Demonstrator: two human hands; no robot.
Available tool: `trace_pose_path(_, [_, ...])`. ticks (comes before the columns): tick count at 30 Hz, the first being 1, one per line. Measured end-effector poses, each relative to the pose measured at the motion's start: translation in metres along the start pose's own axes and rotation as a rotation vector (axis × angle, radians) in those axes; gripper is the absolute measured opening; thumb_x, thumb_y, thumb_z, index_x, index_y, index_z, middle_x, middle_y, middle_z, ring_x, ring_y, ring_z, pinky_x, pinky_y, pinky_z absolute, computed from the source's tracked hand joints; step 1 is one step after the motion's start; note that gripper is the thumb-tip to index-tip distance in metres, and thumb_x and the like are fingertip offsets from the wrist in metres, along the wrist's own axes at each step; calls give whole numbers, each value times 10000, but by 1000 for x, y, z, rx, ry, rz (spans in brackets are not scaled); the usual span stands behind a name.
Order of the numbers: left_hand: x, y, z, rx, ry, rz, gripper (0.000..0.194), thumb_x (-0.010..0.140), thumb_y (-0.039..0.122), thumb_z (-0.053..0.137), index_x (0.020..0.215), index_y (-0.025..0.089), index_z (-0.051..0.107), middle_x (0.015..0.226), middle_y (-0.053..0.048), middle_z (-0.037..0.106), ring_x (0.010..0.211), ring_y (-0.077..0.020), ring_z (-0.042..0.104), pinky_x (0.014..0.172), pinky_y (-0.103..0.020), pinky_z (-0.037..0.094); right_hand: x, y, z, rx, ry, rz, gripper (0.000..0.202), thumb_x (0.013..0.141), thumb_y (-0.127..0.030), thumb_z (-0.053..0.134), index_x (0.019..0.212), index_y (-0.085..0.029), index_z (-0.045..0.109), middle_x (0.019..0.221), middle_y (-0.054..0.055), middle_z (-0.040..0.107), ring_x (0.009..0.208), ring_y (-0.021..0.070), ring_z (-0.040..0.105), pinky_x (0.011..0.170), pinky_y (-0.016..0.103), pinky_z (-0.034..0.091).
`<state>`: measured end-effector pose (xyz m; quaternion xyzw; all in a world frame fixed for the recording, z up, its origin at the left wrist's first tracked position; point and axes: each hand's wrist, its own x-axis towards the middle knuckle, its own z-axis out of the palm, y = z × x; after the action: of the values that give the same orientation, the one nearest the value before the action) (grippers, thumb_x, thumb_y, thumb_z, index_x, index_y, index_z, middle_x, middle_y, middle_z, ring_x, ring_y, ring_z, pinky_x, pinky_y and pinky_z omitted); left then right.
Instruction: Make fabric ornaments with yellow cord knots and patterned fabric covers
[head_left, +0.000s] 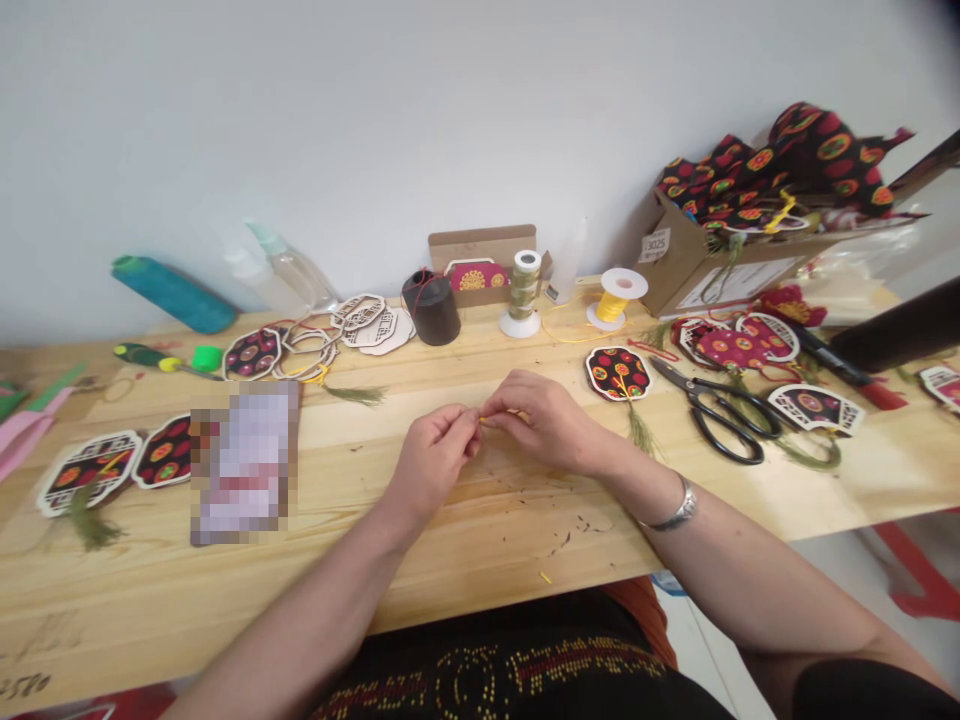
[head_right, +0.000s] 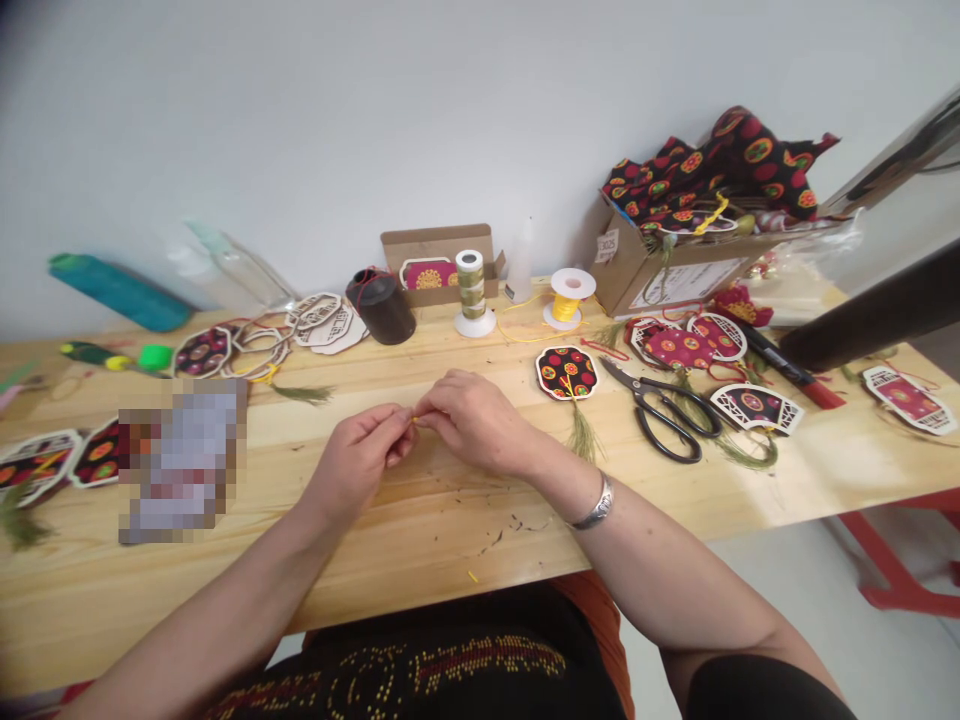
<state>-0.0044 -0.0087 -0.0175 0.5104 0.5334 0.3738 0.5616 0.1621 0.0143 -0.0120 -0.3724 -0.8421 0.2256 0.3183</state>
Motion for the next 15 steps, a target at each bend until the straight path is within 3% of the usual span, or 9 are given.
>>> trace_pose_path(15, [0, 4, 1, -143, 8, 9, 231, 788, 258, 570, 583, 158, 536, 553, 31, 497, 517, -77, 394, 500, -227, 279, 1, -1, -5, 80, 14, 67, 70, 828, -126, 622, 834, -151, 687, 798, 49, 688, 780, 145, 588, 734, 269, 459])
